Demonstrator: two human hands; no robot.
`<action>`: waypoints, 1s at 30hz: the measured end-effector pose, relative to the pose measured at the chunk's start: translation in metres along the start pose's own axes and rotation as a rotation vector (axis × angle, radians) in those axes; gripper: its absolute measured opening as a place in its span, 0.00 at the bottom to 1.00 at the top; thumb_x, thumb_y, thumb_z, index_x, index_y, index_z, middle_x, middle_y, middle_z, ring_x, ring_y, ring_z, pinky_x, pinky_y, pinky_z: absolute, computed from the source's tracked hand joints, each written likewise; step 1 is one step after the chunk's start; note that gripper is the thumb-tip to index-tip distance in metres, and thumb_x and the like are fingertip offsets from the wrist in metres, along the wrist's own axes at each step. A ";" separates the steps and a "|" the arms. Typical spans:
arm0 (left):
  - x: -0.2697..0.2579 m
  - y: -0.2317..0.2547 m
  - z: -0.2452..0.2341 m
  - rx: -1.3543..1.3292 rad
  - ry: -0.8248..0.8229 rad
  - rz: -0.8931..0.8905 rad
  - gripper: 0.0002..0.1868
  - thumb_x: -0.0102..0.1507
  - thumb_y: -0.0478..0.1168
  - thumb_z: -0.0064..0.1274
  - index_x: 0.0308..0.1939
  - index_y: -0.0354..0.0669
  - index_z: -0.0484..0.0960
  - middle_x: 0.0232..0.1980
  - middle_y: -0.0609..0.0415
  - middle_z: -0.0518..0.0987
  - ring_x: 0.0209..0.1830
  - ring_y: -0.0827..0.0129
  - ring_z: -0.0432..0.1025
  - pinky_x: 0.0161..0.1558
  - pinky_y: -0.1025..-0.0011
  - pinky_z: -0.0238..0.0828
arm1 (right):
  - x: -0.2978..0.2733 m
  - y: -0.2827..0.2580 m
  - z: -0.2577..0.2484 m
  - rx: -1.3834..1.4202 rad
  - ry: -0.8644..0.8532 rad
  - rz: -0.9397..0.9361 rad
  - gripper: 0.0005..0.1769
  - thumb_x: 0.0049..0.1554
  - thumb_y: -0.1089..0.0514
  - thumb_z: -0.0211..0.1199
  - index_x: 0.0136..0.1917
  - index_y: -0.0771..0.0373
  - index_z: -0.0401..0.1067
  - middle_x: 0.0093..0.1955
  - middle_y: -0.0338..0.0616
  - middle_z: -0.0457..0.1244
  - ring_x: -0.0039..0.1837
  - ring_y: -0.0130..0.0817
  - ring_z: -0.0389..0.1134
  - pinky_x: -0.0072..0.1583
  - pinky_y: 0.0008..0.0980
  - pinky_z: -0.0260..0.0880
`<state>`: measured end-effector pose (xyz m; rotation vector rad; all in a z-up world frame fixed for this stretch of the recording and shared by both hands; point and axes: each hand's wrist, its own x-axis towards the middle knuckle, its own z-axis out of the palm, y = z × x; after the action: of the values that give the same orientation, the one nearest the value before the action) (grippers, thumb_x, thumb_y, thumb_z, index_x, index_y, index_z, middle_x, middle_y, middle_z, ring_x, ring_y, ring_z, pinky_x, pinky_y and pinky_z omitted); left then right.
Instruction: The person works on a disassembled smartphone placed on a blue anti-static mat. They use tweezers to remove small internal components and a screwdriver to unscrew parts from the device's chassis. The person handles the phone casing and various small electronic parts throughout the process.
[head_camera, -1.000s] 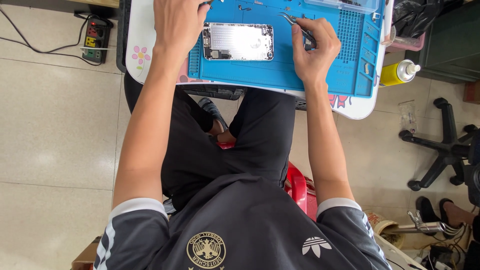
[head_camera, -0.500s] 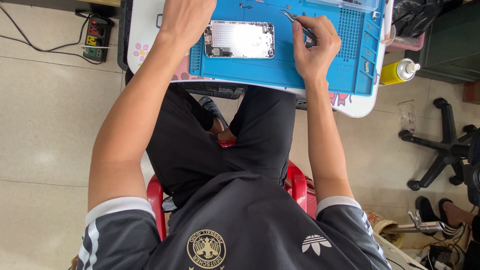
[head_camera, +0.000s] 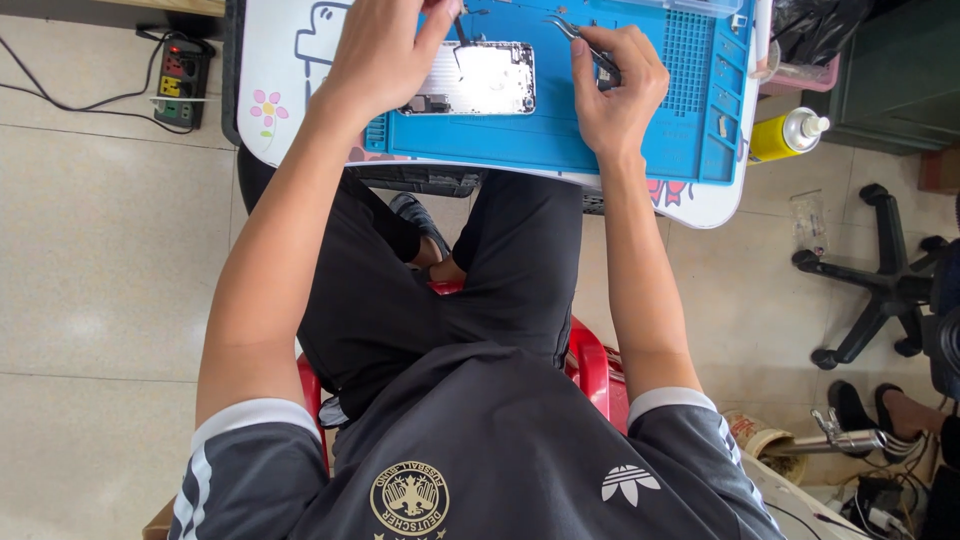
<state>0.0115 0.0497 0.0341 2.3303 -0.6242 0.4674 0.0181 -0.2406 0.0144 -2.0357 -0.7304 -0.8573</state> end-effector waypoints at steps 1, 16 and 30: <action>0.001 0.011 -0.002 -0.123 -0.042 -0.014 0.06 0.79 0.36 0.45 0.48 0.40 0.74 0.40 0.49 0.75 0.35 0.58 0.69 0.35 0.59 0.59 | 0.000 0.000 0.000 0.009 0.001 -0.009 0.06 0.69 0.60 0.64 0.53 0.65 0.79 0.44 0.47 0.69 0.43 0.37 0.67 0.41 0.35 0.64; 0.009 0.024 0.073 0.262 0.093 0.096 0.09 0.68 0.44 0.71 0.40 0.44 0.92 0.43 0.55 0.84 0.52 0.56 0.73 0.50 0.54 0.66 | -0.001 0.003 -0.001 -0.019 0.000 -0.012 0.07 0.69 0.57 0.64 0.53 0.63 0.79 0.44 0.45 0.69 0.44 0.37 0.67 0.43 0.35 0.67; -0.036 0.044 0.053 0.313 0.110 0.030 0.13 0.69 0.48 0.69 0.48 0.44 0.91 0.48 0.55 0.75 0.48 0.59 0.67 0.45 0.60 0.67 | 0.000 0.002 -0.003 0.002 -0.136 -0.077 0.07 0.67 0.60 0.65 0.49 0.65 0.80 0.45 0.45 0.70 0.46 0.39 0.69 0.44 0.36 0.67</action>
<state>-0.0333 -0.0046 0.0021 2.5679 -0.5671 0.7486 0.0183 -0.2438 0.0148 -2.0911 -0.8885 -0.7666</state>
